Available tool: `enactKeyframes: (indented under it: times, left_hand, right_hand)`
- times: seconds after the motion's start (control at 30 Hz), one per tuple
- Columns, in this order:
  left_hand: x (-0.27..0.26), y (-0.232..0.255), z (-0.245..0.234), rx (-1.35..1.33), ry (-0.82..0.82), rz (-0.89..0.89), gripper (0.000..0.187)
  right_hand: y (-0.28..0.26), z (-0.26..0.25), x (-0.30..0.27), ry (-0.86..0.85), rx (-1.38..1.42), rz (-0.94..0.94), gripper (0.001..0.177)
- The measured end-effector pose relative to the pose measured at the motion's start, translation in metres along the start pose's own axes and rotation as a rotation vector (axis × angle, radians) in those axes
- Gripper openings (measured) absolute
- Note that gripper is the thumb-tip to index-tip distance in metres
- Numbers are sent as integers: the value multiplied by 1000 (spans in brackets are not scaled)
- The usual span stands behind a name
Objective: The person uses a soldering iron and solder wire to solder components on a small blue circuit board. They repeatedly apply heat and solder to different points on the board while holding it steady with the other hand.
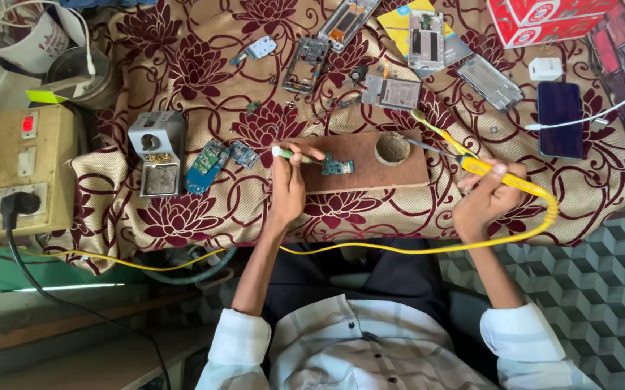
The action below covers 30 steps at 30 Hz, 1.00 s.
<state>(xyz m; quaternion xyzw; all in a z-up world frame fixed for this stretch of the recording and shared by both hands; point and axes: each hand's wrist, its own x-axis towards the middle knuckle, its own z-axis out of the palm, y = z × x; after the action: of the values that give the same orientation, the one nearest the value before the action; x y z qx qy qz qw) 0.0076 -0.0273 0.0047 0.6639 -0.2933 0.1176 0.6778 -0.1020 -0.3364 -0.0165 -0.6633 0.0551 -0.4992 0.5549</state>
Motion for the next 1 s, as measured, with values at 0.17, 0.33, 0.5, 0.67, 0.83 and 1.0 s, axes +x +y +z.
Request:
enactKeyframes:
  times: [0.17, 0.33, 0.5, 0.67, 0.83, 1.0]
  left_hand:
    - [-1, -4, 2, 65, 25, -57, 15]
    - [-6, -5, 2, 108, 21, -16, 10]
    - [2, -1, 1, 150, 51, -160, 10]
    - [1, 3, 3, 165, 52, -43, 12]
    - [-1, 0, 2, 110, 33, -97, 16]
    - [0, 0, 4, 97, 40, -70, 18]
  right_hand:
    - [-4, 9, -1, -35, 15, 41, 25]
    - [-10, 14, -4, -15, -34, 70, 23]
    - [-22, 19, 2, -54, -278, 28, 27]
    - [-28, 25, -4, -120, -191, -36, 24]
    - [-24, 29, -10, -121, -125, -12, 24]
    - [-19, 27, -18, -196, -20, 26, 26]
